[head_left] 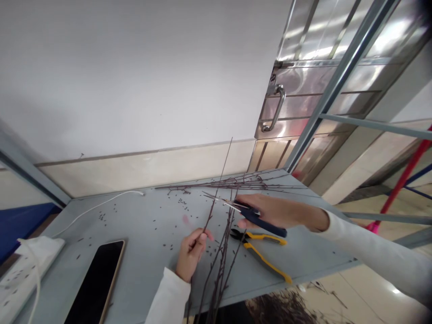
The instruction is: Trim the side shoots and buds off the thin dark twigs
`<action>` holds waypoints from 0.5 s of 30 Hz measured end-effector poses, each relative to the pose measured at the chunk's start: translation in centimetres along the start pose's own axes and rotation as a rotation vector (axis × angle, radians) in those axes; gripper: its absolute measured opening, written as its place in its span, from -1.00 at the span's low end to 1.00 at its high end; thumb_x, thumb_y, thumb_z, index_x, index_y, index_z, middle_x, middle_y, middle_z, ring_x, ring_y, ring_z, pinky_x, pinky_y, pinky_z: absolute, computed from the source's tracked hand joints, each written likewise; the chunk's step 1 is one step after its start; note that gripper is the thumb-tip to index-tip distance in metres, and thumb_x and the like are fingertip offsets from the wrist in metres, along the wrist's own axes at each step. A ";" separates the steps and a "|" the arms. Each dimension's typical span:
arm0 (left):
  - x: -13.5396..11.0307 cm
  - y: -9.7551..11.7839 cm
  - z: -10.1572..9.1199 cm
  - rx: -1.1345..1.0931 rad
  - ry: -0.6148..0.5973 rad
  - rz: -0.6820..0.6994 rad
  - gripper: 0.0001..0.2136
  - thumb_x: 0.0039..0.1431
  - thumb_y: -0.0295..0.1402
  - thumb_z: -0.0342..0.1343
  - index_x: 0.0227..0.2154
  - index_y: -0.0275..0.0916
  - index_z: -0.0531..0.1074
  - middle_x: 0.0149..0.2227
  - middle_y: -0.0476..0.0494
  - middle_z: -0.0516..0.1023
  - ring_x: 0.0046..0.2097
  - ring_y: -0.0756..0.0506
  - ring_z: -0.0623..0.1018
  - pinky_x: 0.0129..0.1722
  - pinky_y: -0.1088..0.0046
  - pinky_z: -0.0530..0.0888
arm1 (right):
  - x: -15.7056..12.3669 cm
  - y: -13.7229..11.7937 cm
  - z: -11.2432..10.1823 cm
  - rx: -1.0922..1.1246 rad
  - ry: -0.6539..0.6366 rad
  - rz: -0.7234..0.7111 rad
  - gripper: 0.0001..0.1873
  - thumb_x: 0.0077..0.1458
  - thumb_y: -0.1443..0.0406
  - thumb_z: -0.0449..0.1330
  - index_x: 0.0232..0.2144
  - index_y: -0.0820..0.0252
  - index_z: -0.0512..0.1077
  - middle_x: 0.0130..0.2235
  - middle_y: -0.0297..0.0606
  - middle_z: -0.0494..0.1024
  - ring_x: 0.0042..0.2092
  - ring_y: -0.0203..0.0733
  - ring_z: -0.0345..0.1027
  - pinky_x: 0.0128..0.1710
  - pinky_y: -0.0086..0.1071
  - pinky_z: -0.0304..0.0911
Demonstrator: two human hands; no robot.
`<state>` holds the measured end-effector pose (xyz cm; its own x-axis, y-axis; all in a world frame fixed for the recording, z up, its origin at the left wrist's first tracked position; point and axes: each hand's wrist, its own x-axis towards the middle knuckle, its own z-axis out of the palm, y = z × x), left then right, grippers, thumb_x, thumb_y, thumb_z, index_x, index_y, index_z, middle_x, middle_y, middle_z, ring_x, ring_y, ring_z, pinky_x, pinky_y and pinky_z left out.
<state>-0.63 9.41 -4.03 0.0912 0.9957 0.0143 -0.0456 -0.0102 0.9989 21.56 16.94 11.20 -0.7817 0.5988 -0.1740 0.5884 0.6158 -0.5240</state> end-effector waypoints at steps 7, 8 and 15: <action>0.0 0.0 0.1 0.012 -0.017 0.010 -0.59 0.12 0.03 -0.04 -0.43 -0.29 0.38 -0.71 0.20 -0.05 -0.68 0.10 -0.03 -0.67 0.52 -0.10 | 0.0 0.0 0.1 -0.085 0.037 0.064 -0.59 0.11 -0.06 0.02 -0.45 0.12 0.08 -0.46 -0.35 0.28 -0.45 -0.28 0.16 -0.44 -0.38 0.07; 0.0 0.1 0.1 0.014 -0.015 0.009 -0.58 0.12 0.03 -0.03 -0.43 -0.29 0.38 -0.71 0.20 -0.05 -0.67 0.10 -0.03 -0.67 0.52 -0.10 | 0.1 0.1 0.1 -0.102 0.052 0.074 -0.59 0.11 -0.05 0.03 -0.46 0.12 0.08 -0.46 -0.35 0.29 -0.45 -0.28 0.17 -0.45 -0.39 0.06; -0.1 0.2 0.1 -0.003 -0.001 0.003 -0.58 0.09 0.05 -0.02 -0.44 -0.28 0.38 -0.72 0.21 -0.06 -0.68 0.10 -0.05 -0.69 0.53 -0.09 | 0.8 0.5 0.7 -0.233 0.218 0.179 -0.66 0.10 0.12 0.05 -0.58 0.15 0.09 -0.57 -0.32 0.34 -0.54 -0.31 0.15 -0.53 -0.43 -0.06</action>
<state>-0.51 9.34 -3.87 0.0924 0.9956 0.0174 -0.0486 -0.0130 0.9987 21.06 17.37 10.27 -0.6144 0.7873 -0.0510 0.7628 0.5764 -0.2930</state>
